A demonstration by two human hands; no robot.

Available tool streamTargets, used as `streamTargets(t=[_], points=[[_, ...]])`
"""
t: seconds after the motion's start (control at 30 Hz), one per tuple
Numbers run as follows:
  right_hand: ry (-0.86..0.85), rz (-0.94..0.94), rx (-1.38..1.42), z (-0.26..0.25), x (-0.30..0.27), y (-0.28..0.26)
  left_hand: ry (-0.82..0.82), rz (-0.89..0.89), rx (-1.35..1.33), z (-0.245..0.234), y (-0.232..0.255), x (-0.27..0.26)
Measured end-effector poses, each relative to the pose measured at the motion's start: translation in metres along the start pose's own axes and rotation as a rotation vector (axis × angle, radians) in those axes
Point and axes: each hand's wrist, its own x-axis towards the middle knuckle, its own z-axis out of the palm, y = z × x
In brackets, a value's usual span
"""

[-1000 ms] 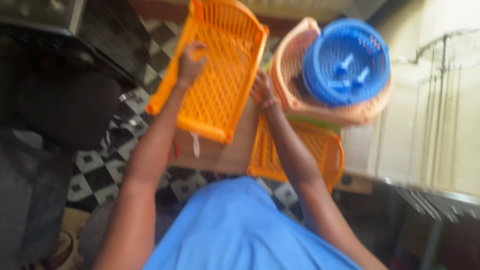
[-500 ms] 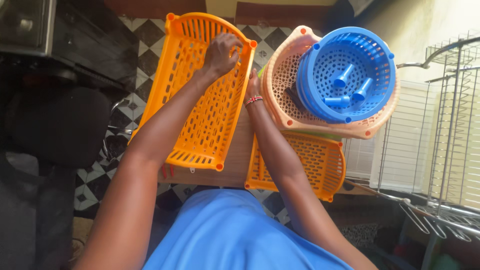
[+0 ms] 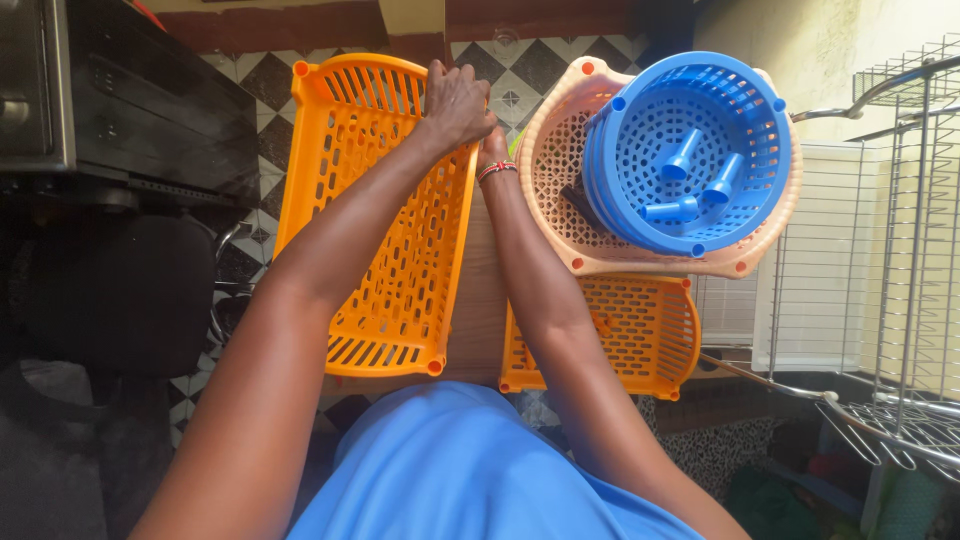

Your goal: The person assembles an orange plastic basket by inserting corner posts into the basket frame and securing them. They handle the basket frame and posts by hand, repeatedly aligning and pressing the components together on a wooden table.

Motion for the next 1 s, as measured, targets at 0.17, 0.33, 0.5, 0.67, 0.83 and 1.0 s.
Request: streamTargets(t=[0.17, 0.33, 0.5, 0.67, 0.83, 1.0], points=[[-0.077, -0.034, -0.002, -0.001, 0.006, -0.003, -0.1, -0.057, 0.044, 0.009, 0.008, 0.004], [-0.084, -0.099, -0.051, 0.005, 0.008, -0.01, -0.119, -0.104, 0.076, 0.001, 0.025, 0.003], [-0.118, -0.158, -0.13, 0.003, 0.01, -0.004, -0.051, -0.105, -0.007, -0.007, 0.026, 0.006], [-0.2, -0.27, -0.315, 0.014, 0.01, -0.017, 0.008, 0.009, -0.072, -0.015, 0.025, -0.004], [-0.097, -0.209, -0.131, 0.001, -0.033, -0.003, 0.386, 0.267, -0.626, -0.024, 0.016, -0.036], [-0.031, -0.116, -0.316, 0.0, -0.077, 0.014, 0.597, 0.029, -0.823, -0.05, -0.044, -0.078]])
